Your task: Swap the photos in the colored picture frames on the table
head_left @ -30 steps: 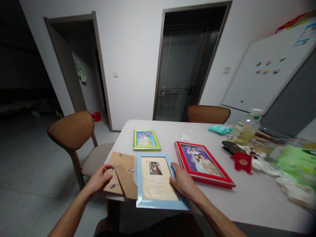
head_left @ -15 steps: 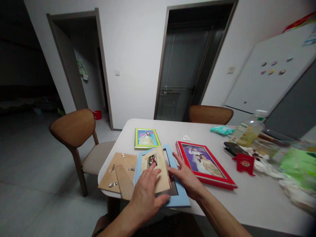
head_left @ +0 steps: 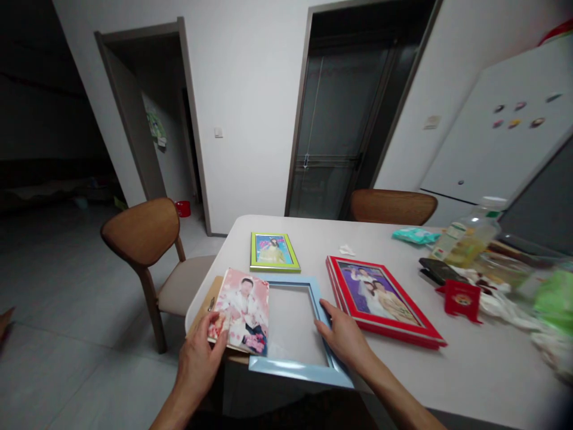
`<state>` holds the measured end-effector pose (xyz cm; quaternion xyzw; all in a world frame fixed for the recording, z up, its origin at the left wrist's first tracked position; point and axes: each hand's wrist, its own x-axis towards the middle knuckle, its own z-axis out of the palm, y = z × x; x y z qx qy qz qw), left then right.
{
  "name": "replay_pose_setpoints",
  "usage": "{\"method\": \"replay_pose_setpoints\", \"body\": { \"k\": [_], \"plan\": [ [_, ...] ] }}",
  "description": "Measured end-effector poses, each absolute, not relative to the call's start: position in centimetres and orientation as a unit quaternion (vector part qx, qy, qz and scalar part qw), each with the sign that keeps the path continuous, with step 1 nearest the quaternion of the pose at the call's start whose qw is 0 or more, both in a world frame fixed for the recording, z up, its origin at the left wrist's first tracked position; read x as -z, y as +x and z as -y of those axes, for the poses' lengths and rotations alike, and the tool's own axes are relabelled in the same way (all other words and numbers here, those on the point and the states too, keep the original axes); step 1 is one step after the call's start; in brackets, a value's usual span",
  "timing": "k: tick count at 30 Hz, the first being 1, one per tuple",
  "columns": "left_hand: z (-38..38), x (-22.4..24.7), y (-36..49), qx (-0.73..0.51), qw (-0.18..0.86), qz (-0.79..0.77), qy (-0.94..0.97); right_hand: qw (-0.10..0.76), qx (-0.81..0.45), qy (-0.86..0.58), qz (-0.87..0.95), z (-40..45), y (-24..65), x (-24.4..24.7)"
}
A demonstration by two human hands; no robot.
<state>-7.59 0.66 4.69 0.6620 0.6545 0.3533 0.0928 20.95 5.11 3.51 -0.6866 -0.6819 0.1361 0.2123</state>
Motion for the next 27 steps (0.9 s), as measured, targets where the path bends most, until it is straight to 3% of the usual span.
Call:
{"method": "replay_pose_setpoints", "body": {
  "k": [7,12,19,27],
  "plan": [
    [-0.3,-3.1,-8.4,-0.274,0.043,-0.656,0.702,0.163,-0.064,-0.677,0.715,-4.9,20.7,-2.9],
    [0.0,-3.6,-8.5,-0.25,0.0,-0.653,0.715,0.242,-0.029,-0.639,0.73,-4.9,19.5,-3.5],
    [0.2,-2.9,-6.8,-0.28,0.022,-0.566,0.775,0.341,-0.308,-0.561,0.689,-5.8,13.7,-4.1],
    [0.4,-2.9,-3.9,-0.294,0.066,-0.509,0.806,0.466,-0.433,-0.513,0.577,-7.1,10.3,-4.7]
  ]
}}
